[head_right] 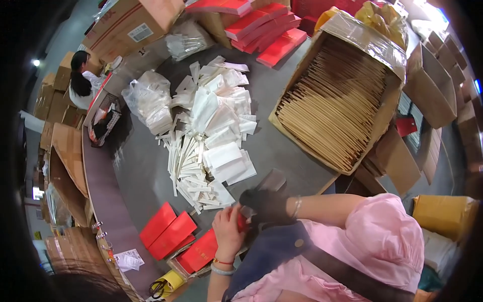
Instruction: Picking up pairs of wooden chopsticks and inserting them into paper sleeves before packing them into a cardboard box.
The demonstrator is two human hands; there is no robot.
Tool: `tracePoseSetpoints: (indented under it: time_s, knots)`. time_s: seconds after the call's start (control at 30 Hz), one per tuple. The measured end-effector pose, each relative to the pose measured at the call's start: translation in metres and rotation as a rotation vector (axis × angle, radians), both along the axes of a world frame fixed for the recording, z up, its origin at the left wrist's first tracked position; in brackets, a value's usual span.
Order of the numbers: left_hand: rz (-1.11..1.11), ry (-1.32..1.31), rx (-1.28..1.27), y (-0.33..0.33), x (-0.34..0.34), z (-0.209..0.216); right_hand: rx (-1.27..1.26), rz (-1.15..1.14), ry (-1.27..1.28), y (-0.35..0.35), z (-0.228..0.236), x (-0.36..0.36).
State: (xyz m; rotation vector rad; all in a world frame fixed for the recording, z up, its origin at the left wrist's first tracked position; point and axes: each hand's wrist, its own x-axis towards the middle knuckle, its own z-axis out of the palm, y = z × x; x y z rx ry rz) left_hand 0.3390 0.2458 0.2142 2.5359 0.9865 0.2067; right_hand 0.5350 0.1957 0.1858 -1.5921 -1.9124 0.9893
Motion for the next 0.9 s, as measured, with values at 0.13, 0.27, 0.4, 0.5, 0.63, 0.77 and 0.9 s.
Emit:
tracePoseSetpoints:
  time_s: [0.13,0.27,0.4,0.5,0.63,0.77,0.9]
  knots:
    - [-0.225,0.334,-0.118,0.015,0.006,0.028,0.227,0.113,-0.290,0.003,0.001,0.023]
    - [-0.185,0.120,-0.077,0.062,-0.035,0.059,0.367,-0.083,-0.362,0.000,0.026,0.056]
    - [0.015,0.080,0.174,0.087,-0.079,0.039,0.227,-0.123,-0.533,-0.003,0.043,0.062]
    - [0.390,-0.015,0.104,0.030,-0.064,-0.002,0.225,-0.090,-0.521,-0.006,0.048,0.048]
    - [0.619,0.068,-0.047,-0.010,-0.040,-0.030,0.169,-0.041,-0.545,-0.005,0.053,0.039]
    - [0.658,-0.048,-0.152,-0.008,-0.049,-0.035,0.170,0.025,-0.563,-0.006,0.047,0.036]
    - [0.660,-0.058,-0.184,-0.010,-0.049,-0.032,-0.096,0.185,-0.486,0.006,0.036,0.020]
